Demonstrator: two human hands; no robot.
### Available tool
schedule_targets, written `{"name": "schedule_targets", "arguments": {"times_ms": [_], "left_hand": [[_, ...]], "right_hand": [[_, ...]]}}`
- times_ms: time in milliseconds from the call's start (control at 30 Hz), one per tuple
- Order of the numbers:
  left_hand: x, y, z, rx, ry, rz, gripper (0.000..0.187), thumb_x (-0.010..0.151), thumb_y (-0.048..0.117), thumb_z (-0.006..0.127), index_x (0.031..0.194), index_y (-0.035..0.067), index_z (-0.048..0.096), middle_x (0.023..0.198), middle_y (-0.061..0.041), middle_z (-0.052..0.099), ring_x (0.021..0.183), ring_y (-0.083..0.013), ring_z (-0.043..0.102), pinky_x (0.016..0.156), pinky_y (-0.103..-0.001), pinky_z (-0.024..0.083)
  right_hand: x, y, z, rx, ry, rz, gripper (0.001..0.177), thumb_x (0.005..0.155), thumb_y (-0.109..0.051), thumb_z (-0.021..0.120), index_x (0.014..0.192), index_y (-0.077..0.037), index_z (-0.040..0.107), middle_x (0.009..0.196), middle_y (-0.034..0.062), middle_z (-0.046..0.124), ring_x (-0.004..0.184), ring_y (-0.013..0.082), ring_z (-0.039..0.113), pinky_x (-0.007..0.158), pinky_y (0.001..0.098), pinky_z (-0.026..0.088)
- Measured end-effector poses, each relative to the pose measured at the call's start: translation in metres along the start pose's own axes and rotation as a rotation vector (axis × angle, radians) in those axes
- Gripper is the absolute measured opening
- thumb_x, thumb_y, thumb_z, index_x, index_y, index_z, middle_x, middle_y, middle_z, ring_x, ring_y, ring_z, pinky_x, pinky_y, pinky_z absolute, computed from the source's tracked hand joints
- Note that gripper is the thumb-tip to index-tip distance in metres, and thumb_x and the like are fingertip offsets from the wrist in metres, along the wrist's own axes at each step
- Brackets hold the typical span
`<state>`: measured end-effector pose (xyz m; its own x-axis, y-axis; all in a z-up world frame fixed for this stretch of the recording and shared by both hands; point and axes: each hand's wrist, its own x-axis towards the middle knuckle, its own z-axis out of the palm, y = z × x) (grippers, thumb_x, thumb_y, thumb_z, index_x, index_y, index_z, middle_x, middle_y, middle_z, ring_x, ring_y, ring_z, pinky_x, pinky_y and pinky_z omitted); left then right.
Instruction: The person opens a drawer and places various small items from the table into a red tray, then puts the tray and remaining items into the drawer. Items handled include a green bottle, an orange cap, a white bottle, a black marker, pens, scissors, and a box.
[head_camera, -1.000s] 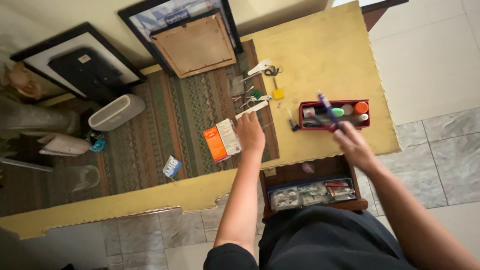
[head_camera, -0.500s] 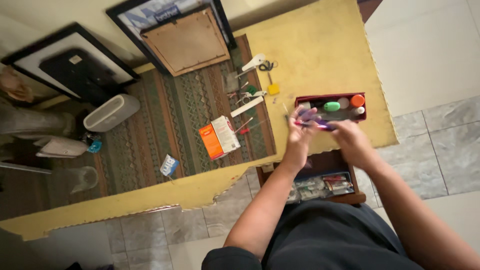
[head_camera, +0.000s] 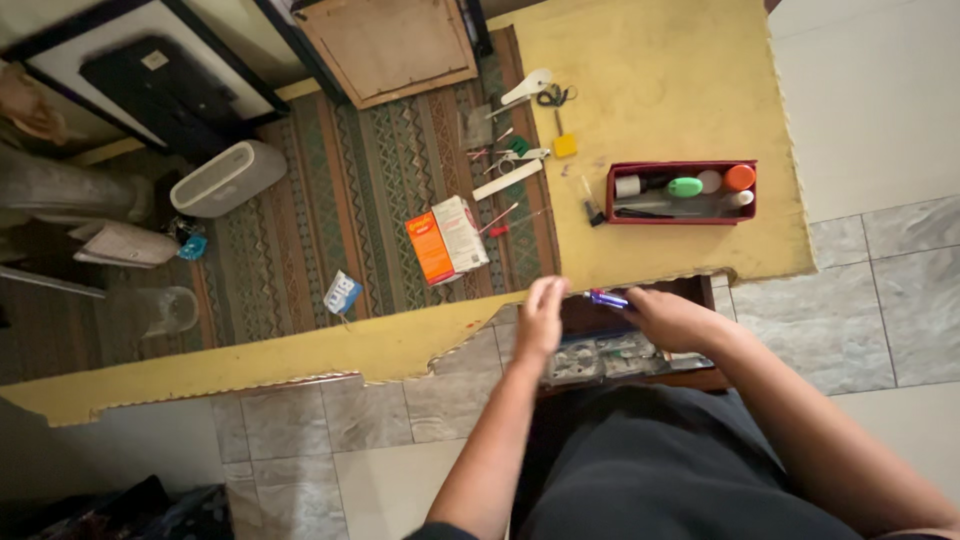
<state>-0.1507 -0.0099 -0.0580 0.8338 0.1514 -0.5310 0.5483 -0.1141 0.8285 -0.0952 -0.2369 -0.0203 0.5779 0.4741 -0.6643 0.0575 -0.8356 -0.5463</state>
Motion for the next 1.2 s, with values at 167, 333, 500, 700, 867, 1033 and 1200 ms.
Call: {"name": "schedule_targets", "arguments": {"times_ms": [167, 333, 500, 700, 867, 1033, 1200], "left_hand": [[-0.004, -0.073, -0.053, 0.39, 0.041, -0.133, 0.039, 0.095, 0.041, 0.058, 0.114, 0.011, 0.071, 0.11, -0.016, 0.074, 0.11, -0.0345, 0.068, 0.092, -0.043, 0.052], [-0.022, -0.087, -0.053, 0.318, 0.072, -0.078, 0.031, 0.095, 0.033, 0.058, 0.113, 0.011, 0.07, 0.108, -0.016, 0.075, 0.106, -0.0323, 0.071, 0.091, -0.041, 0.055], [-0.037, -0.072, -0.041, 0.261, 0.098, -0.018, 0.026, 0.095, 0.028, 0.061, 0.112, 0.01, 0.07, 0.107, -0.013, 0.076, 0.103, -0.0299, 0.071, 0.09, -0.039, 0.055], [-0.037, -0.035, -0.04, 0.182, 0.049, 0.064, 0.022, 0.096, 0.024, 0.061, 0.111, 0.009, 0.068, 0.104, -0.012, 0.075, 0.099, -0.0288, 0.072, 0.088, -0.04, 0.055], [0.001, 0.012, -0.045, 0.322, 0.185, 0.468, 0.014, 0.096, 0.014, 0.063, 0.107, 0.007, 0.066, 0.104, -0.015, 0.07, 0.102, -0.0353, 0.067, 0.089, -0.044, 0.053], [0.083, 0.066, -0.048, 0.627, 0.321, 0.743, 0.019, 0.094, 0.007, 0.059, 0.111, 0.004, 0.064, 0.113, -0.016, 0.067, 0.112, -0.0368, 0.06, 0.098, -0.047, 0.049], [0.156, 0.078, -0.055, 1.006, 0.48, 0.79, 0.02, 0.095, 0.008, 0.051, 0.11, 0.003, 0.064, 0.112, -0.014, 0.065, 0.109, -0.0336, 0.06, 0.091, -0.046, 0.048]], "right_hand": [[0.057, 0.018, 0.062, -0.213, 0.018, -0.178, 0.031, 0.092, -0.013, 0.053, 0.121, -0.003, 0.059, 0.107, 0.0251, 0.071, 0.103, 0.0437, 0.068, 0.087, 0.0516, 0.054], [0.122, 0.016, 0.117, -0.408, -0.107, -0.079, 0.033, 0.096, -0.014, 0.05, 0.125, -0.009, 0.066, 0.123, 0.0186, 0.071, 0.114, 0.0372, 0.068, 0.098, 0.0484, 0.054], [0.144, -0.001, 0.142, -0.386, -0.204, -0.001, 0.037, 0.102, -0.018, 0.046, 0.135, -0.012, 0.062, 0.133, 0.0198, 0.068, 0.121, 0.0366, 0.066, 0.101, 0.0482, 0.054], [0.126, -0.006, 0.133, -0.397, -0.038, -0.141, 0.05, 0.091, -0.018, 0.059, 0.14, -0.013, 0.053, 0.143, 0.0184, 0.054, 0.131, 0.0361, 0.054, 0.105, 0.0465, 0.048], [0.087, -0.024, 0.097, -0.368, 0.012, -0.346, 0.03, 0.094, -0.019, 0.06, 0.122, -0.01, 0.064, 0.126, 0.0159, 0.066, 0.121, 0.0328, 0.063, 0.103, 0.0422, 0.051], [0.026, -0.07, 0.009, -0.051, 0.02, -0.286, 0.026, 0.094, -0.02, 0.059, 0.116, -0.008, 0.068, 0.112, 0.0171, 0.071, 0.107, 0.0381, 0.067, 0.091, 0.0461, 0.052], [0.007, -0.075, -0.026, 0.052, 0.167, -0.325, 0.026, 0.093, -0.02, 0.061, 0.113, -0.007, 0.07, 0.103, 0.0182, 0.074, 0.1, 0.0395, 0.069, 0.086, 0.0464, 0.054]]}}
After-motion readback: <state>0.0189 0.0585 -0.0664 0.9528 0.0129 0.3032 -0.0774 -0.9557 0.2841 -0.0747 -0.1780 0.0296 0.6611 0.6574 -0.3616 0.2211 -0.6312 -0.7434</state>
